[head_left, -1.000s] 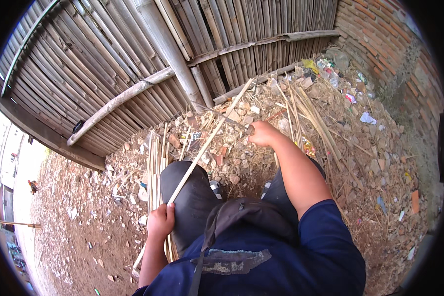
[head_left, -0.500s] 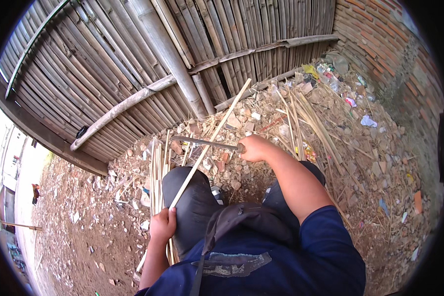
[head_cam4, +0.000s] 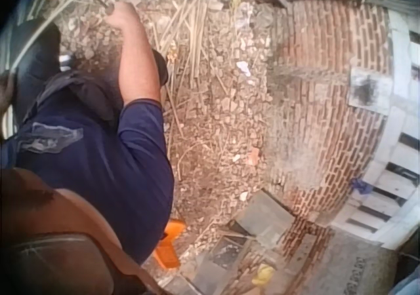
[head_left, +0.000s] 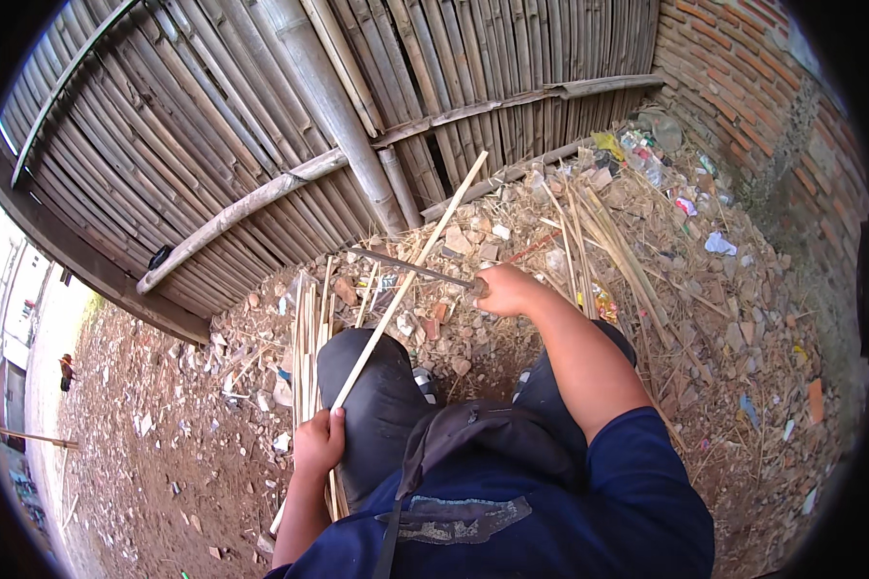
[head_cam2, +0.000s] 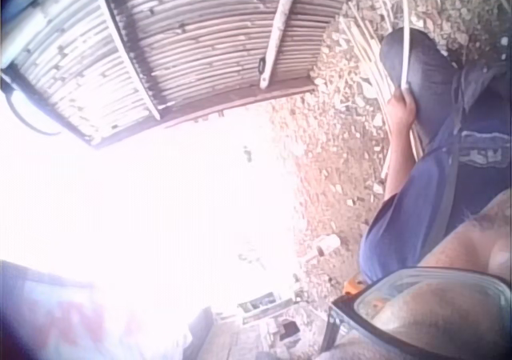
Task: The person smooths a thin strip of wood by drawing a blade along its length while holding the strip in place.
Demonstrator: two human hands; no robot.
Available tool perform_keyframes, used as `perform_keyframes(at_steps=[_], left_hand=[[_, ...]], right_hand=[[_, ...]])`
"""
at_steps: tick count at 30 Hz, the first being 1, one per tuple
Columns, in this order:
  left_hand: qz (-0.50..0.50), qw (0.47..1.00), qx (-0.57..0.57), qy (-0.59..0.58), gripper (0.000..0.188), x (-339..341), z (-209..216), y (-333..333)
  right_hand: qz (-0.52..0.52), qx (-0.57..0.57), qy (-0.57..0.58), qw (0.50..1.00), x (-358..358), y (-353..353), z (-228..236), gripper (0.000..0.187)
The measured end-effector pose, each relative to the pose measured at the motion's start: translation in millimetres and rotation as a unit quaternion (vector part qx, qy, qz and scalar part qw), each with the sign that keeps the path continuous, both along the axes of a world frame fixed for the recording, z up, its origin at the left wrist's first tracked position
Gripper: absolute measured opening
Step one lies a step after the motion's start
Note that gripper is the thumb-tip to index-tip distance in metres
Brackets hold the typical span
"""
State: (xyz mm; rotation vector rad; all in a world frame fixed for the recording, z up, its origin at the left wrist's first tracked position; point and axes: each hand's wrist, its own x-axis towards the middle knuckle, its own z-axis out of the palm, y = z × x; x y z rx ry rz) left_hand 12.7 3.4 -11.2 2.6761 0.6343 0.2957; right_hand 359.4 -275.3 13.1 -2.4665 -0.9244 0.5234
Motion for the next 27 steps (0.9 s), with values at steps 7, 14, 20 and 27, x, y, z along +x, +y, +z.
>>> perform_keyframes(at_steps=[7, 14, 20, 27], left_hand=[[-0.003, 1.000, -0.016, 0.002, 0.049, 1.7, 3.0, 0.1], [-0.006, 1.000, -0.018, -0.007, 0.048, 0.1, 0.7, 1.3], [-0.004, 1.000, -0.016, -0.007, 0.049, 0.9, 2.6, 0.0], [0.002, 1.000, -0.021, 0.006, 0.050, 1.3, 1.0, 0.9]], right_hand=[[0.012, -0.006, -0.013, 1.000, 8.0, -5.4, -4.5, 0.038], [0.009, -0.019, -0.003, 1.000, 2.6, -3.2, 3.0, 0.039], [0.005, -0.018, 0.011, 1.000, 2.5, -3.0, 3.3, 0.038], [0.007, -0.002, 0.008, 1.000, 3.6, -2.6, -6.4, 0.038]])
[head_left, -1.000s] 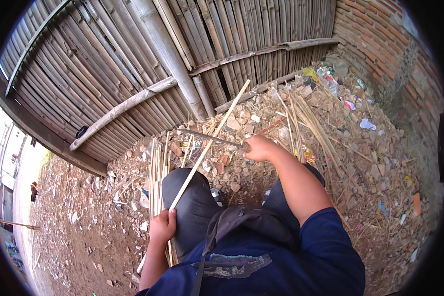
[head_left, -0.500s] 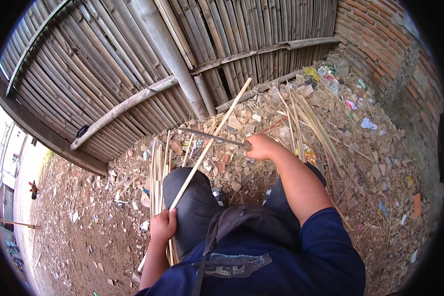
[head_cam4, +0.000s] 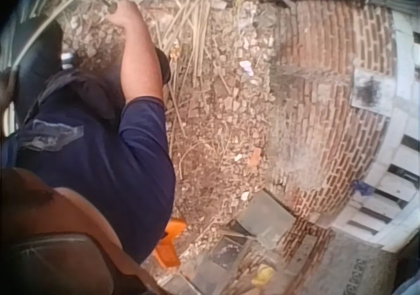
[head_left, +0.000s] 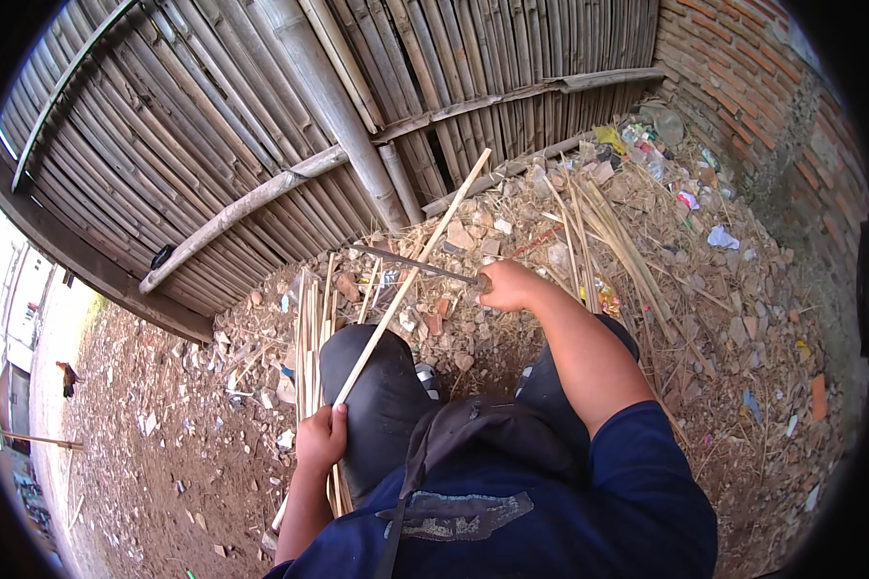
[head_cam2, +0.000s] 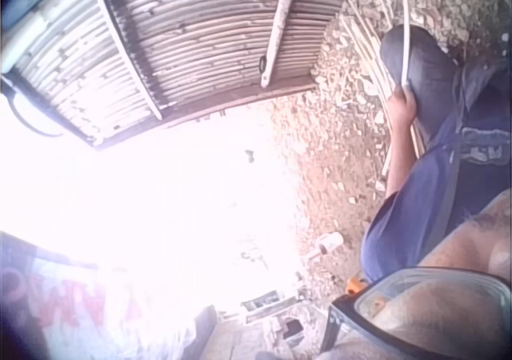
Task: The person smooths a thin strip of wood by drawing a blade along its length while holding the strip in place.
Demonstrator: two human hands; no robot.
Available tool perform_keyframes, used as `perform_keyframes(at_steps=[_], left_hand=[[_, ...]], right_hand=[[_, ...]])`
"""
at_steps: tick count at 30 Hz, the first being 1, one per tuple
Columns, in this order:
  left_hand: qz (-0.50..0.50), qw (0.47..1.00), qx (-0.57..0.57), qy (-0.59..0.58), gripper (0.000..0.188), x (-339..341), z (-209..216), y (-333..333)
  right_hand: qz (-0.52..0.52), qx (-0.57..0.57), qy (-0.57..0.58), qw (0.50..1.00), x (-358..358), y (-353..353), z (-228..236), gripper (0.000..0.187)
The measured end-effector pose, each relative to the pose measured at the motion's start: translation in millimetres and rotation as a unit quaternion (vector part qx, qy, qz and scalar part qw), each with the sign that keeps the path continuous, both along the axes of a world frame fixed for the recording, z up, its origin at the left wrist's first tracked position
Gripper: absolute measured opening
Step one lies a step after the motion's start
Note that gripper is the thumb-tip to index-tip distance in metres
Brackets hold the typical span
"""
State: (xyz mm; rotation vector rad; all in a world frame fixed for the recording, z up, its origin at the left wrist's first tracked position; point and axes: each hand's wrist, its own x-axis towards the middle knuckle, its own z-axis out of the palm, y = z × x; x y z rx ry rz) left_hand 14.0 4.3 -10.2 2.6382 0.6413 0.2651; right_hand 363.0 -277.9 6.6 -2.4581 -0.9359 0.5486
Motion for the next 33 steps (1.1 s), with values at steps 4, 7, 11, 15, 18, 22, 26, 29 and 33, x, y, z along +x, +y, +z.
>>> perform_keyframes(at_steps=[4, 7, 11, 15, 18, 22, 26, 29, 33], left_hand=[[0.006, 1.000, 0.006, 0.005, 0.050, -0.6, -2.3, 1.1], [0.006, 1.000, 0.007, 0.003, 0.050, -0.7, -1.9, 0.6], [0.002, 1.000, 0.005, 0.001, 0.050, -0.2, -2.3, 1.3], [-0.002, 1.000, 0.007, -0.003, 0.050, -0.4, -1.2, 0.1], [-0.004, 1.000, 0.009, -0.001, 0.050, -0.1, -1.5, 0.2], [-0.003, 1.000, 0.016, -0.005, 0.050, -0.3, -2.9, 0.2], [-0.006, 1.000, 0.013, -0.008, 0.050, 0.1, -3.3, 0.8], [-0.004, 1.000, 0.006, -0.013, 0.050, 0.8, -0.8, -1.7], [-0.004, 1.000, 0.006, -0.011, 0.050, 1.4, -0.2, -2.4]], right_hand=[[-0.005, -0.009, 0.009, 1.000, 0.8, -0.3, -1.4, 0.038], [0.007, 0.021, -0.008, 1.000, 2.6, -1.3, -8.5, 0.035], [0.010, 0.029, -0.023, 0.999, 3.3, -1.7, -9.4, 0.036], [-0.002, 0.002, 0.011, 1.000, 0.1, -0.1, 1.2, 0.036], [-0.001, 0.003, 0.011, 1.000, -1.8, -0.9, 4.7, 0.036], [0.003, 0.011, 0.004, 1.000, 0.8, -0.1, -0.7, 0.035], [0.007, 0.022, -0.008, 1.000, 2.9, -0.8, -8.7, 0.034], [0.012, 0.041, -0.022, 0.999, 3.1, -1.2, -11.3, 0.033], [0.009, 0.048, -0.026, 0.998, 3.6, -0.5, -14.6, 0.034]])
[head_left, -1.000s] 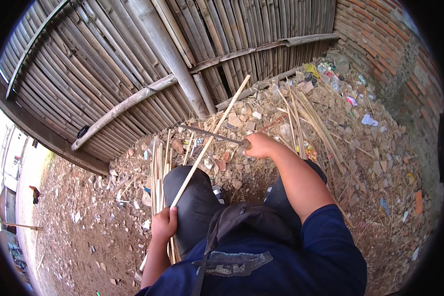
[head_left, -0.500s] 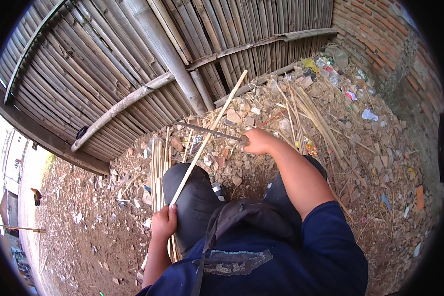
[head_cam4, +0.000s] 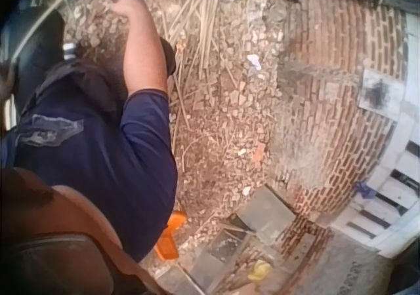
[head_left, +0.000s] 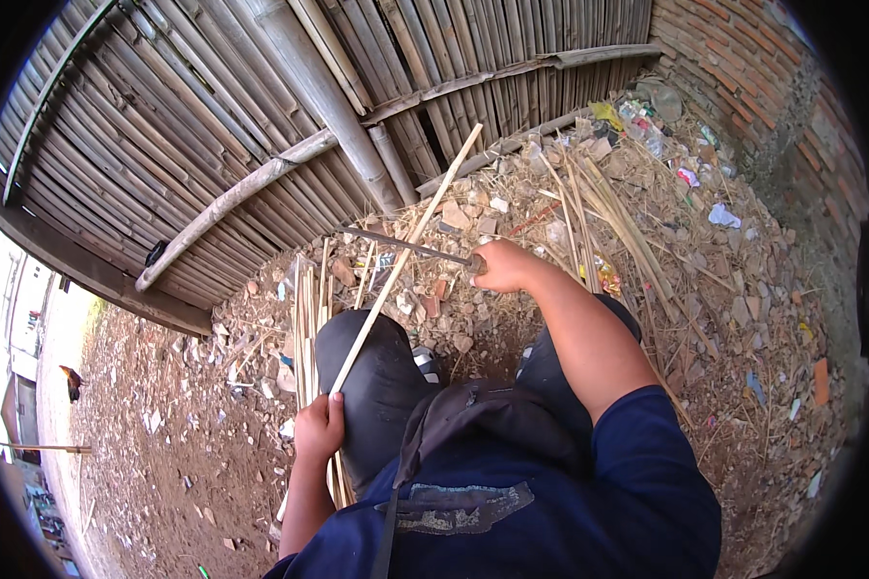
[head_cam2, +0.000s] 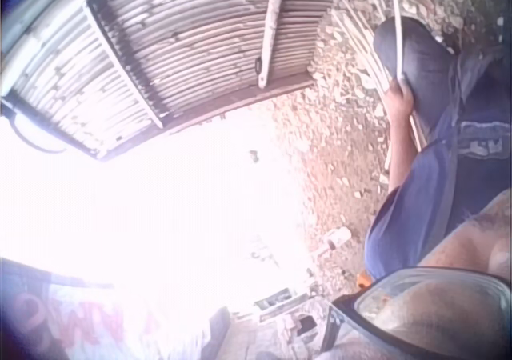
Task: The person smooths a thin strip of wood by drawing a blade along its length while holding the strip in place.
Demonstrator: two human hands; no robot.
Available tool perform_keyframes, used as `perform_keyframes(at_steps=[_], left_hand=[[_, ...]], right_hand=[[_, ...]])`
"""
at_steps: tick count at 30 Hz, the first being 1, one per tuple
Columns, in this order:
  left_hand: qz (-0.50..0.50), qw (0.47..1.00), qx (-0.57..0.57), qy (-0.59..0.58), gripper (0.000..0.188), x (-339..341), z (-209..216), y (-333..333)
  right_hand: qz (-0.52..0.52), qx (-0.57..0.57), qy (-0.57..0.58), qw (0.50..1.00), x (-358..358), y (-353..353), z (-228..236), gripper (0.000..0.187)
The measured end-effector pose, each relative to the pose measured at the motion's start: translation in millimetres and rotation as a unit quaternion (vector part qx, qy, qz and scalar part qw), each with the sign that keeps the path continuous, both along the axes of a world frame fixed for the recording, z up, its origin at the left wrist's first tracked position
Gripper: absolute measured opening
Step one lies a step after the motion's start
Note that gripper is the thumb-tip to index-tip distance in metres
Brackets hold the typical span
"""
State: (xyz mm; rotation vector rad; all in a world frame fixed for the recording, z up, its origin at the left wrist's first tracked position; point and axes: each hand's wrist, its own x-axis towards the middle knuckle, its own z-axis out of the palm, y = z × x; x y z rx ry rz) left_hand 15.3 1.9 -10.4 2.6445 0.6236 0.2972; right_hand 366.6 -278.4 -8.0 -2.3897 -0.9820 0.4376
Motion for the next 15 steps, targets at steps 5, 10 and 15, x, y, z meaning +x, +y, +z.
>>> perform_keyframes(at_steps=[5, 10, 15], left_hand=[[-0.006, 1.000, 0.000, 0.000, 0.050, 0.1, -1.6, 2.1], [-0.001, 1.000, 0.004, 0.009, 0.050, 0.0, -1.3, 1.1], [0.008, 0.999, -0.004, 0.031, 0.051, 0.8, 2.7, -0.9]], right_hand=[[0.004, 0.001, 0.009, 1.000, 2.6, -0.1, -4.3, 0.036], [0.006, -0.031, 0.033, 0.999, 2.2, 1.6, 2.4, 0.041], [0.004, -0.030, 0.031, 0.999, 1.0, 1.8, 2.8, 0.043]])
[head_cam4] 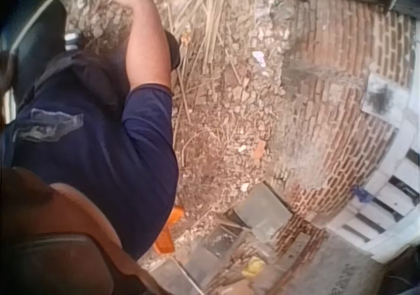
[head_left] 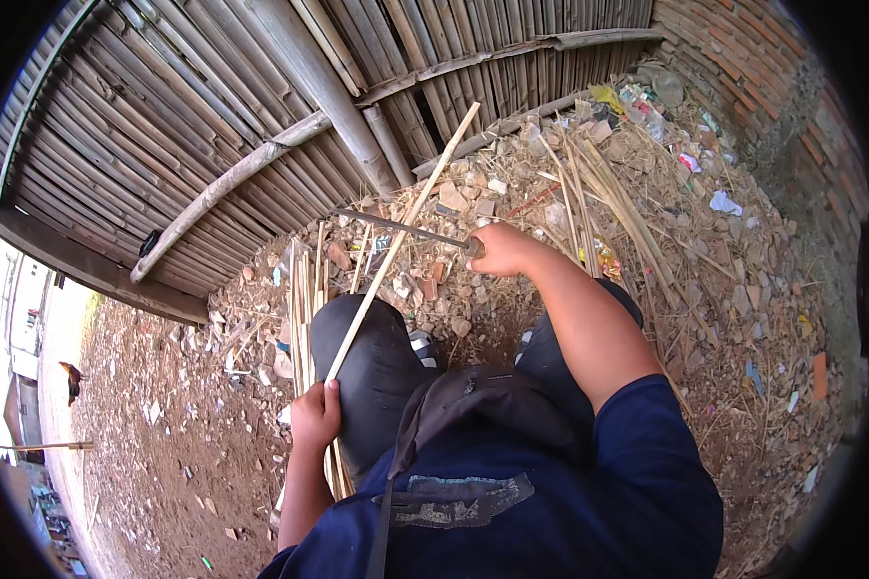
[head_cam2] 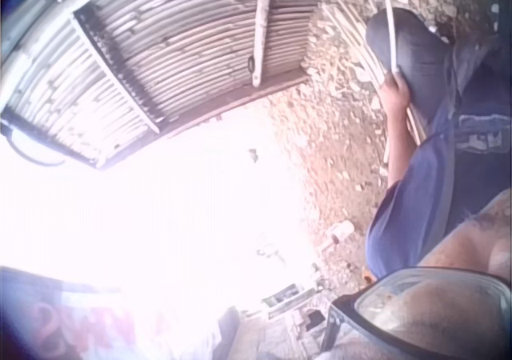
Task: The person smooths a thin strip of wood by drawing a blade along its length while holding the strip in place.
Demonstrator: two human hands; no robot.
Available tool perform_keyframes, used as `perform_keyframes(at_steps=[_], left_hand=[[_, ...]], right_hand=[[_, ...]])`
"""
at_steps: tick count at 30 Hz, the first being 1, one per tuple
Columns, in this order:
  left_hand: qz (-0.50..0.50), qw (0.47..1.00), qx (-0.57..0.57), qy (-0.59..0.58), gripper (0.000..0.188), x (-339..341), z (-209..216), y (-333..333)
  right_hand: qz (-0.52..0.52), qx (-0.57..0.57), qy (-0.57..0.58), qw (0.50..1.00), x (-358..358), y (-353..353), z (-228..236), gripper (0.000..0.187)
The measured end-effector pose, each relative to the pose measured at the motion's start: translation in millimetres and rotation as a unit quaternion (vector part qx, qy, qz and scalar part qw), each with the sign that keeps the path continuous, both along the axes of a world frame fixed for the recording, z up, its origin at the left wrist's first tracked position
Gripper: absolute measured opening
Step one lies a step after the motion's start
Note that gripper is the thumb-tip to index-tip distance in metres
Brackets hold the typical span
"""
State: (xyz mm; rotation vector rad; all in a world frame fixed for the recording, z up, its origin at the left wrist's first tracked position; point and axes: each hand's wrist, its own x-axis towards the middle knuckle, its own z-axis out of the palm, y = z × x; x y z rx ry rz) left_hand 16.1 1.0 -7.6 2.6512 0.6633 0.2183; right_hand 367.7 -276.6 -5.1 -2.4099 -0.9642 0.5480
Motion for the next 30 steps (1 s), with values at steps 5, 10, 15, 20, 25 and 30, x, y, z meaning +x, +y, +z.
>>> perform_keyframes(at_steps=[5, 10, 15, 20, 25, 30], left_hand=[[-0.002, 1.000, -0.004, -0.003, 0.051, 0.6, 0.6, -0.6], [-0.017, 0.999, 0.011, -0.042, 0.047, -1.2, -6.1, 2.5], [-0.017, 0.999, 0.005, -0.043, 0.047, -0.5, -6.1, 2.8], [-0.014, 0.999, 0.003, -0.039, 0.047, -2.1, -7.9, 4.0], [-0.006, 1.000, 0.018, -0.015, 0.047, 1.3, 0.5, -2.2], [0.005, 0.998, 0.059, 0.009, 0.046, -1.3, 3.0, -4.9]], right_hand=[[0.000, -0.006, 0.001, 1.000, 0.3, 0.1, 0.1, 0.042], [-0.003, -0.006, 0.009, 1.000, -1.8, 0.8, 5.0, 0.041], [-0.009, -0.007, 0.011, 1.000, -3.9, 0.5, 9.2, 0.038], [-0.021, 0.011, 0.006, 1.000, -5.3, 0.1, 16.6, 0.037], [-0.015, -0.014, -0.014, 1.000, -2.2, 1.3, 15.2, 0.036], [0.009, -0.089, -0.064, 0.994, -27.5, 15.4, 34.4, 0.032]])
